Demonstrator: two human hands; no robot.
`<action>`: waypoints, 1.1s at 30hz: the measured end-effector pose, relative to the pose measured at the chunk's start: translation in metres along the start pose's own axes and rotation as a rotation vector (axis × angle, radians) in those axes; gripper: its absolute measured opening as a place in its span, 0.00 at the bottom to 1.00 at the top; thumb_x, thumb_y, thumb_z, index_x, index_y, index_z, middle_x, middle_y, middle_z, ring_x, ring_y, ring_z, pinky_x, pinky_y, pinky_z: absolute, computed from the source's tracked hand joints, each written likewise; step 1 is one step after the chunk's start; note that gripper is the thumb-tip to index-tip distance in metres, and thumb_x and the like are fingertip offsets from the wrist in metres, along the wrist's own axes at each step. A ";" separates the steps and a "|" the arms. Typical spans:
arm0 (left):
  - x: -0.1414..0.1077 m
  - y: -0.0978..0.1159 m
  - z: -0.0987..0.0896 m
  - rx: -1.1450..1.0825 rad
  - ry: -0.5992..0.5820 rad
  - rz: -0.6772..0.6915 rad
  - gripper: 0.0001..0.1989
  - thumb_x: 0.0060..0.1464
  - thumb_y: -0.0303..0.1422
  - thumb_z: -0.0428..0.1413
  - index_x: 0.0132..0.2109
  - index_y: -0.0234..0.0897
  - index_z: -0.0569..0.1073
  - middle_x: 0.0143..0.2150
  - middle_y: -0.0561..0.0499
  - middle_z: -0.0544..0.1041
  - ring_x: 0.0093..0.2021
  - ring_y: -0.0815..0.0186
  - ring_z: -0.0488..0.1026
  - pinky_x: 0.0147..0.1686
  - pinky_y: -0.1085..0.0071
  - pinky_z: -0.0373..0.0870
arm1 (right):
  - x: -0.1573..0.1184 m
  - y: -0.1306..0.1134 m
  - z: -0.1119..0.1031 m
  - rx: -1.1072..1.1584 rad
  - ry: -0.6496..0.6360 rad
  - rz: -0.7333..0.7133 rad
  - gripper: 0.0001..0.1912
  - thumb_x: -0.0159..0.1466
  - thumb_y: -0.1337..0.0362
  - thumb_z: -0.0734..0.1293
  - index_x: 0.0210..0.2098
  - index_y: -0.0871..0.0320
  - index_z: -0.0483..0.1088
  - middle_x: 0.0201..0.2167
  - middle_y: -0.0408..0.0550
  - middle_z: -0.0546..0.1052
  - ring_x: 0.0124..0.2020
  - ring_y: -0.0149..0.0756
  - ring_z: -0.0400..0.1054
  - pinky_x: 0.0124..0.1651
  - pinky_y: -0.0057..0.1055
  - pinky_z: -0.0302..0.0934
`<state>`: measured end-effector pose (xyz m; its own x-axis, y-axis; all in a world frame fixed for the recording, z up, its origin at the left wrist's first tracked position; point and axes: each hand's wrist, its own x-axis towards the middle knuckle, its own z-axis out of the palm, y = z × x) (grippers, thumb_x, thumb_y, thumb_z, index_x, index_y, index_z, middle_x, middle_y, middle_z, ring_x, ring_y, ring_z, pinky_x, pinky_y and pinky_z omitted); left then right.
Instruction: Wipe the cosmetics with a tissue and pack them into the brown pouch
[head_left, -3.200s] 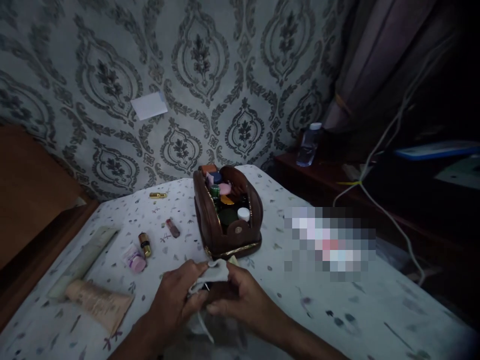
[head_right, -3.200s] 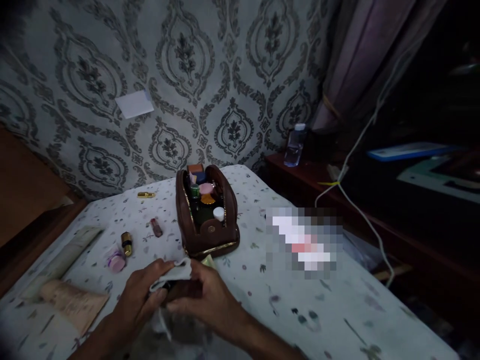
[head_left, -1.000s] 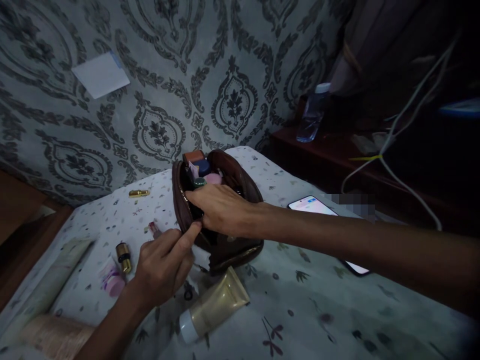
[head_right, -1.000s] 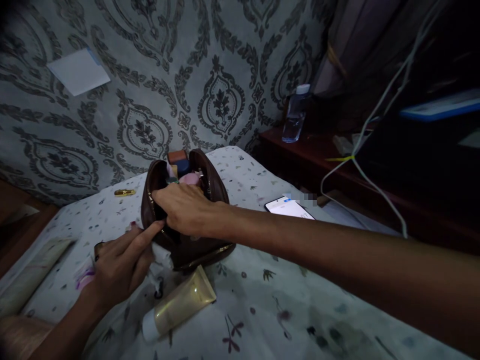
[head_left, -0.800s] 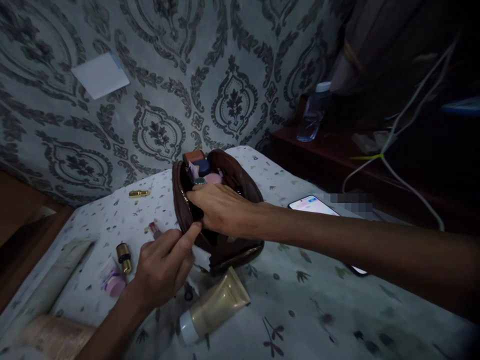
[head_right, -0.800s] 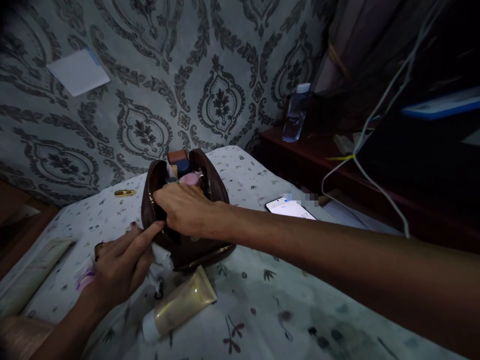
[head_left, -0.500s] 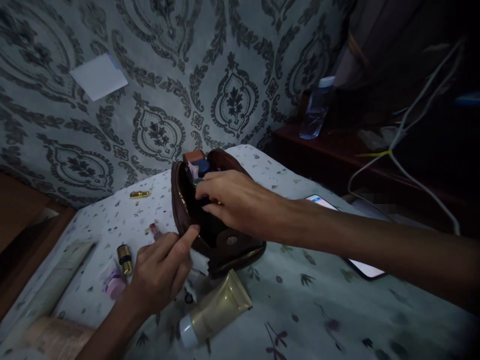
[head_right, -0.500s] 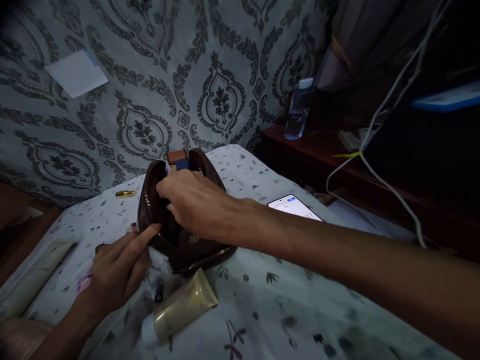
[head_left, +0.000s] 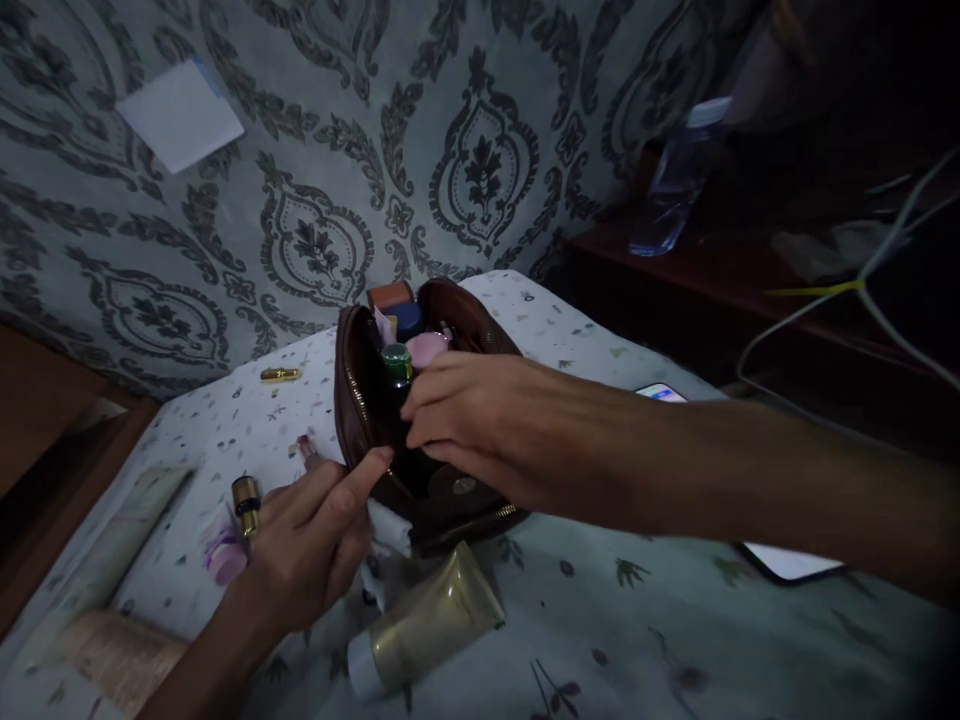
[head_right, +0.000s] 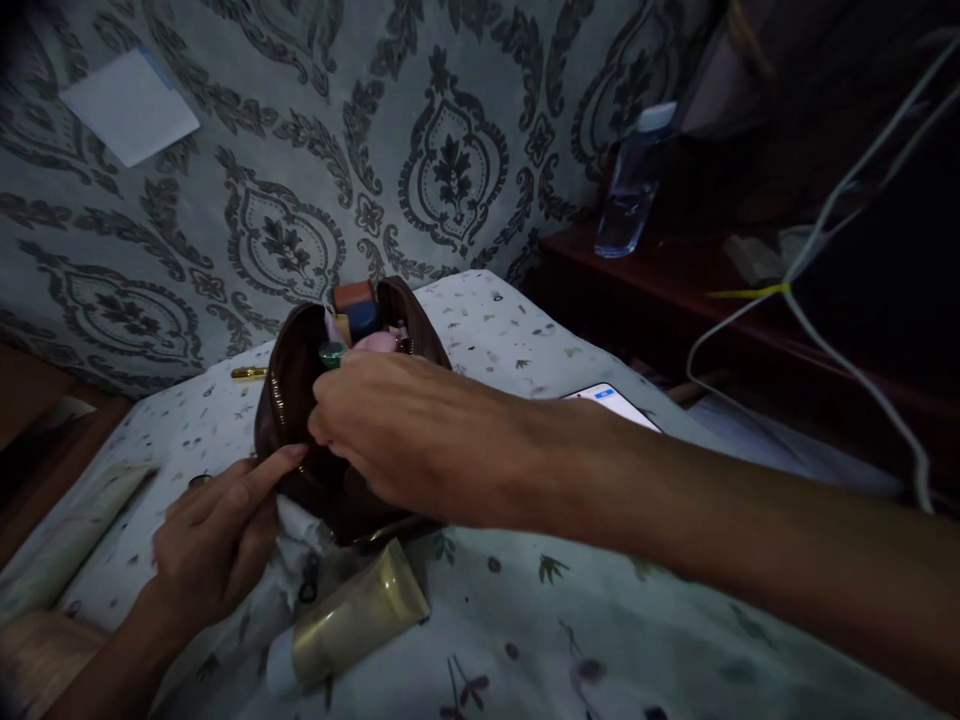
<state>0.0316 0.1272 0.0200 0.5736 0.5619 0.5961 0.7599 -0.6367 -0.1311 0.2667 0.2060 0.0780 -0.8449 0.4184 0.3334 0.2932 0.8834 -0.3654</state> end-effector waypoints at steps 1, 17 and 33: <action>0.000 0.000 0.000 0.000 0.004 0.004 0.24 0.61 0.21 0.47 0.63 0.33 0.64 0.29 0.54 0.67 0.25 0.72 0.65 0.24 0.76 0.60 | 0.008 0.003 0.001 0.006 -0.054 -0.036 0.09 0.63 0.73 0.63 0.28 0.60 0.73 0.27 0.45 0.73 0.31 0.33 0.64 0.36 0.30 0.57; 0.003 -0.002 -0.001 0.002 -0.002 0.020 0.25 0.62 0.22 0.46 0.65 0.33 0.61 0.27 0.55 0.65 0.24 0.71 0.65 0.23 0.75 0.58 | 0.066 -0.004 0.004 -0.129 -0.701 0.119 0.08 0.64 0.75 0.61 0.34 0.63 0.71 0.36 0.49 0.73 0.35 0.34 0.66 0.34 0.28 0.57; 0.004 0.001 -0.002 0.032 -0.017 0.011 0.22 0.63 0.22 0.45 0.62 0.33 0.64 0.27 0.55 0.64 0.24 0.71 0.66 0.23 0.75 0.60 | 0.061 0.000 0.011 -0.119 -0.627 0.081 0.10 0.65 0.76 0.59 0.34 0.65 0.71 0.38 0.55 0.76 0.37 0.36 0.69 0.35 0.29 0.59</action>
<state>0.0346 0.1281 0.0238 0.5868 0.5637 0.5813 0.7628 -0.6257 -0.1633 0.2101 0.2291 0.0893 -0.9088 0.3135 -0.2753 0.3839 0.8867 -0.2575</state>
